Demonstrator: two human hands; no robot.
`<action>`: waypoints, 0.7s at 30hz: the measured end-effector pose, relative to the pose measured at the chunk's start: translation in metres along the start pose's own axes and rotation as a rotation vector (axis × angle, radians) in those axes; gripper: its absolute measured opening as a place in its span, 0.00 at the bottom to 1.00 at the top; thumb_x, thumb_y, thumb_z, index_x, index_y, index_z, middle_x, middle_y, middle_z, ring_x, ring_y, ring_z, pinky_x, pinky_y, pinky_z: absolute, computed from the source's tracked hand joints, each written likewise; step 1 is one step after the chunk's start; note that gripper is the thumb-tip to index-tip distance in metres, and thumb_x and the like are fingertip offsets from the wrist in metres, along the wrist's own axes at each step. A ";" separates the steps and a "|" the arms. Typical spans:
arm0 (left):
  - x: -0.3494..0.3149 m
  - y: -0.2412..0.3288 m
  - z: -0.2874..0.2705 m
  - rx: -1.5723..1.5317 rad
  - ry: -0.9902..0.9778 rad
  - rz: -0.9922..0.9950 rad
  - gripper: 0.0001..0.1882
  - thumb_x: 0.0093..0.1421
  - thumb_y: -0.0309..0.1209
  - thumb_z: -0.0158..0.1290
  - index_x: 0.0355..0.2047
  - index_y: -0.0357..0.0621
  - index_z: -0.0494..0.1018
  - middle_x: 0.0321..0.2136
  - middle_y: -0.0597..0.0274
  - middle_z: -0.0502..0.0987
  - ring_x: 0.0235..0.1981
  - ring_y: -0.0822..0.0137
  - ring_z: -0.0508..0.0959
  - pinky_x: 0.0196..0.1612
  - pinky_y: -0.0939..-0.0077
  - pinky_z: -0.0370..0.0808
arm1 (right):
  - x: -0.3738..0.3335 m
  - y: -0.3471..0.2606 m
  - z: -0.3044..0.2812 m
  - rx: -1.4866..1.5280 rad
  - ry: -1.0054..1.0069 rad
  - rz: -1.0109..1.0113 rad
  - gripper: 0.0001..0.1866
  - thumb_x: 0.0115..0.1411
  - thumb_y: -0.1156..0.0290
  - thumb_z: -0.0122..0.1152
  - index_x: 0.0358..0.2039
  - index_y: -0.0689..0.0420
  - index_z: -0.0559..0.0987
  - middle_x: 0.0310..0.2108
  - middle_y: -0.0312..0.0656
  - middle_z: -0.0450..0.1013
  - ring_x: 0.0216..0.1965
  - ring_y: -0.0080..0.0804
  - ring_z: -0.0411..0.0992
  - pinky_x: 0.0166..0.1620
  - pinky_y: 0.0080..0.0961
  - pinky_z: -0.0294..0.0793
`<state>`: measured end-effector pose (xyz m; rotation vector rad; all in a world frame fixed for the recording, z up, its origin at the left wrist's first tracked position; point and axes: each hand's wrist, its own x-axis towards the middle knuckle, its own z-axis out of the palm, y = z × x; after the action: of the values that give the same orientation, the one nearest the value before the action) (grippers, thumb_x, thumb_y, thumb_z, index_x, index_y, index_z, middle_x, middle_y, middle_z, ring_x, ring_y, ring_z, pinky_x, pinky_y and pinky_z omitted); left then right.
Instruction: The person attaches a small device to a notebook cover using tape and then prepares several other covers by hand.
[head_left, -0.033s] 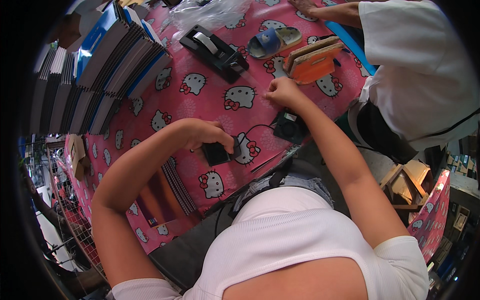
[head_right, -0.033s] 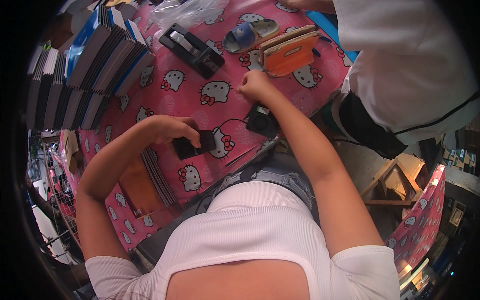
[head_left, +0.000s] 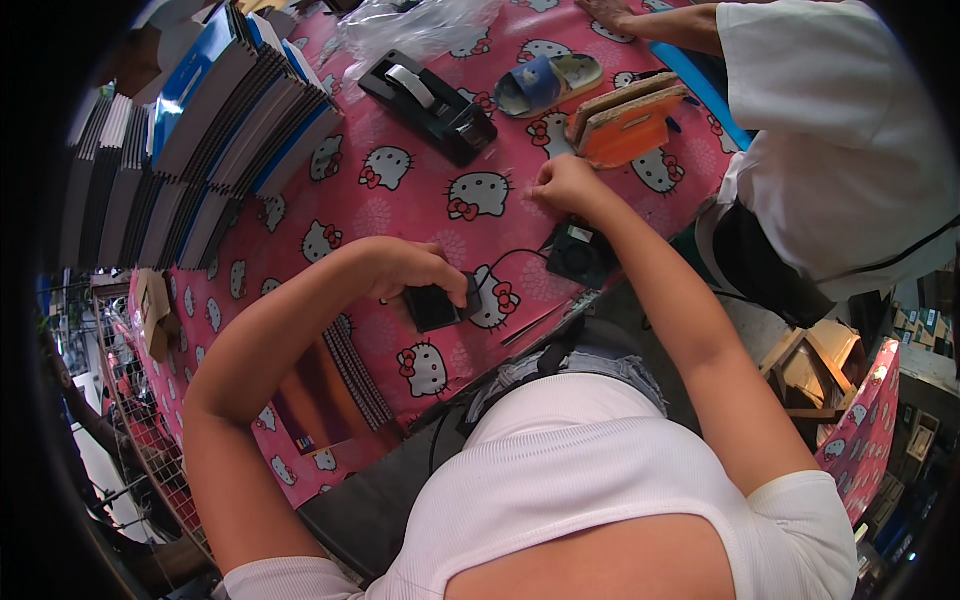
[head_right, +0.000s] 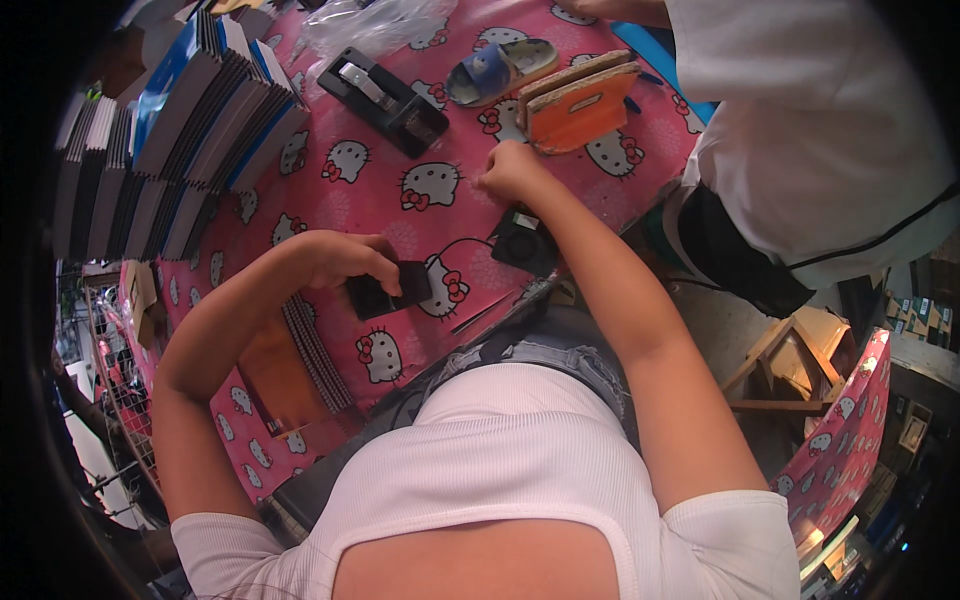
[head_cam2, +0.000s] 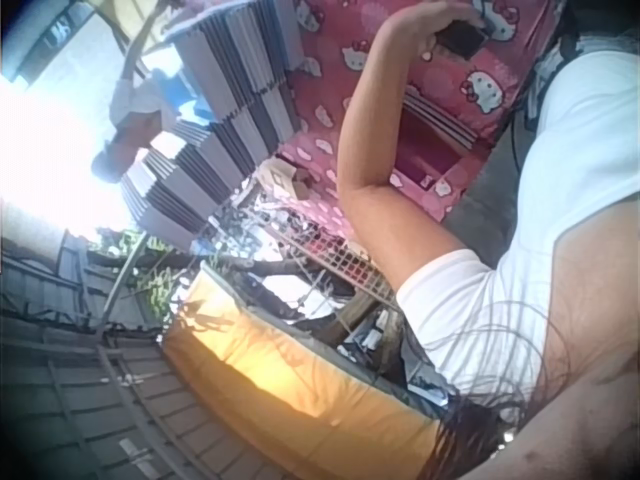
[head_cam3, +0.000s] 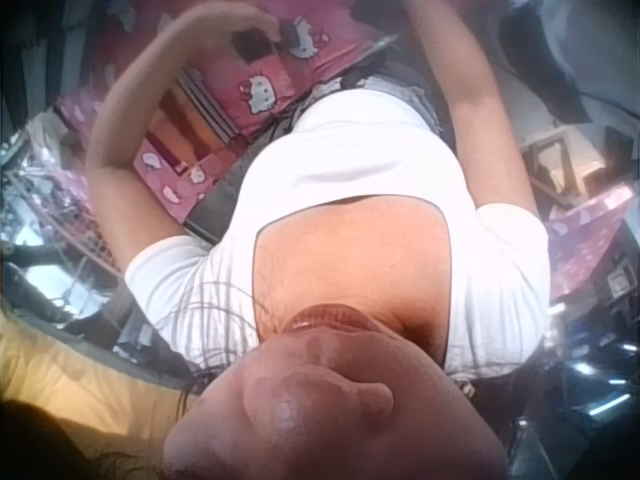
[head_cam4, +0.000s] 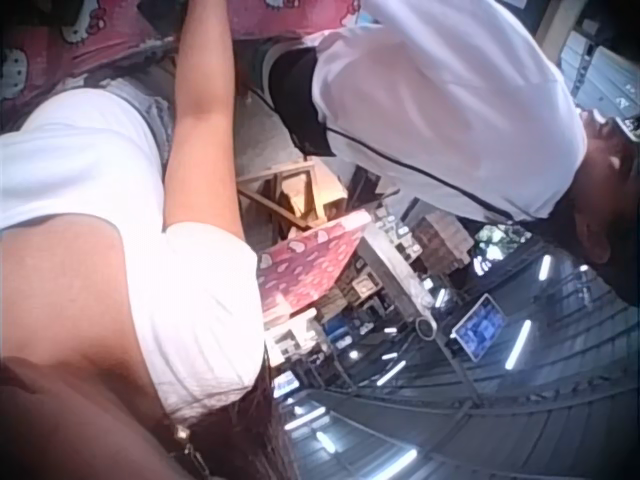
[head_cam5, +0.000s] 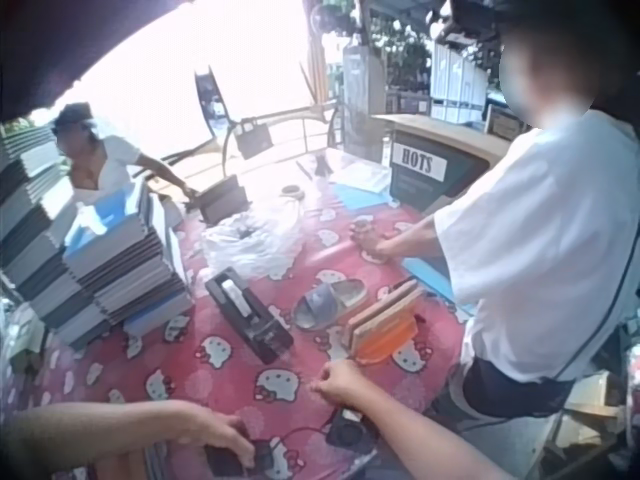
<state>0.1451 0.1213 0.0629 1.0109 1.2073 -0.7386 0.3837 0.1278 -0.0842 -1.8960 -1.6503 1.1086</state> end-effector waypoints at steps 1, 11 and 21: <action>0.000 -0.001 0.000 -0.002 0.000 0.001 0.34 0.46 0.33 0.61 0.52 0.34 0.61 0.44 0.46 0.67 0.40 0.54 0.76 0.33 0.59 0.82 | 0.000 -0.004 -0.004 -0.106 -0.107 0.050 0.22 0.42 0.55 0.72 0.27 0.63 0.81 0.25 0.49 0.78 0.31 0.41 0.78 0.38 0.33 0.76; 0.004 -0.003 0.002 -0.044 0.038 -0.002 0.34 0.46 0.32 0.61 0.52 0.34 0.61 0.43 0.48 0.69 0.40 0.57 0.76 0.34 0.60 0.81 | 0.035 -0.041 0.005 0.370 0.226 -0.264 0.27 0.43 0.56 0.73 0.38 0.62 0.78 0.33 0.45 0.78 0.35 0.35 0.78 0.40 0.30 0.76; 0.004 -0.006 -0.002 -0.021 0.012 -0.015 0.35 0.45 0.33 0.61 0.52 0.33 0.61 0.44 0.46 0.68 0.41 0.53 0.75 0.33 0.57 0.82 | 0.043 -0.057 0.031 0.639 0.143 -0.160 0.15 0.51 0.67 0.70 0.37 0.60 0.78 0.30 0.35 0.76 0.30 0.19 0.72 0.35 0.18 0.72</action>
<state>0.1399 0.1207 0.0577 0.9914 1.2319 -0.7310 0.3229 0.1760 -0.0746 -1.3700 -1.1553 1.2137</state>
